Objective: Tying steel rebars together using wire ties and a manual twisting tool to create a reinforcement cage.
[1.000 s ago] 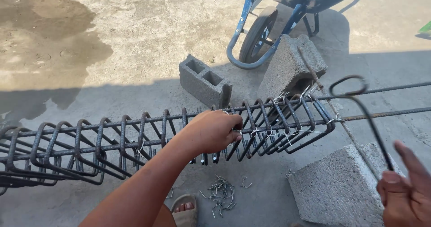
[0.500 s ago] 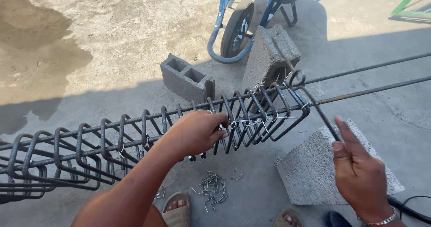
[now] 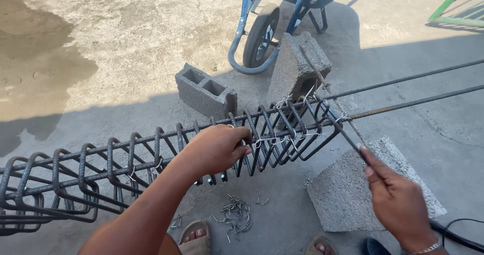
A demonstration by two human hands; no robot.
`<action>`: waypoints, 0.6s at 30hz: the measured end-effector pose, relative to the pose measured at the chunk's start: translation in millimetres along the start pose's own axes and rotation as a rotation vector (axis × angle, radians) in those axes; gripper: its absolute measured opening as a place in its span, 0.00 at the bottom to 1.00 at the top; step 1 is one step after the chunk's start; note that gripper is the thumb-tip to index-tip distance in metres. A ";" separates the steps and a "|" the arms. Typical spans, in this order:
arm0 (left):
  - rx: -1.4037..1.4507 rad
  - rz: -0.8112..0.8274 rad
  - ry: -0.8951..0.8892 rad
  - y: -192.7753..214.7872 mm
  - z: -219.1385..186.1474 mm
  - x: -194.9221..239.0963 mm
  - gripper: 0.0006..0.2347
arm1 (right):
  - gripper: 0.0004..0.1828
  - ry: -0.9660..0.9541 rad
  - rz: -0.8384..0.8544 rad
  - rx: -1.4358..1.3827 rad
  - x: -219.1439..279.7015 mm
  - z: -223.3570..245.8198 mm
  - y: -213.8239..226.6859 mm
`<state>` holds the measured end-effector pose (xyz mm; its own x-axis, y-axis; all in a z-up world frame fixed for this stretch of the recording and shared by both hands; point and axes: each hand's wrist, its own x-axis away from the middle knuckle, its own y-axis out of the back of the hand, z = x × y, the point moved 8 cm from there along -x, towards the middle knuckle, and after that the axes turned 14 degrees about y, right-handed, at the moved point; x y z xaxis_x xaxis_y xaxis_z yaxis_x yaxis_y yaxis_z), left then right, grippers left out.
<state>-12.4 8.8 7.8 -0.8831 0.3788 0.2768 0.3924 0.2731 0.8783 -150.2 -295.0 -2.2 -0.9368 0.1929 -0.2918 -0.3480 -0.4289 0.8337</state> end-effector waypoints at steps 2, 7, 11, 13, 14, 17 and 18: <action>-0.033 0.000 -0.021 3.4 -3.2 -5.6 0.09 | 0.09 0.067 -0.239 -0.046 14.3 4.2 33.7; 0.026 -0.072 -0.055 4.1 -6.3 5.7 0.08 | 0.30 0.212 -0.010 0.197 -4.2 14.6 4.7; -0.049 -0.035 -0.059 -6.9 -1.9 0.1 0.09 | 0.28 0.184 -0.181 -0.020 6.3 9.6 15.3; -0.063 -0.018 -0.064 -8.4 -3.4 2.3 0.10 | 0.29 0.439 -0.483 -0.201 18.3 14.0 26.8; -0.021 -0.018 -0.058 -8.3 -3.6 2.4 0.09 | 0.30 0.183 -0.073 0.078 2.1 -2.6 -5.7; -0.042 -0.005 -0.056 -7.8 -4.9 -1.4 0.08 | 0.27 0.097 0.043 0.172 4.9 16.0 2.8; -0.099 0.016 -0.044 -14.0 -2.4 -1.9 0.09 | 0.24 0.296 -0.219 0.005 11.5 43.9 28.4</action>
<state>-16.9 2.2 -4.0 -0.8639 0.4218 0.2754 0.3769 0.1784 0.9089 -169.3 -266.3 38.7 -0.8102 0.0153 -0.5859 -0.5418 -0.4010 0.7387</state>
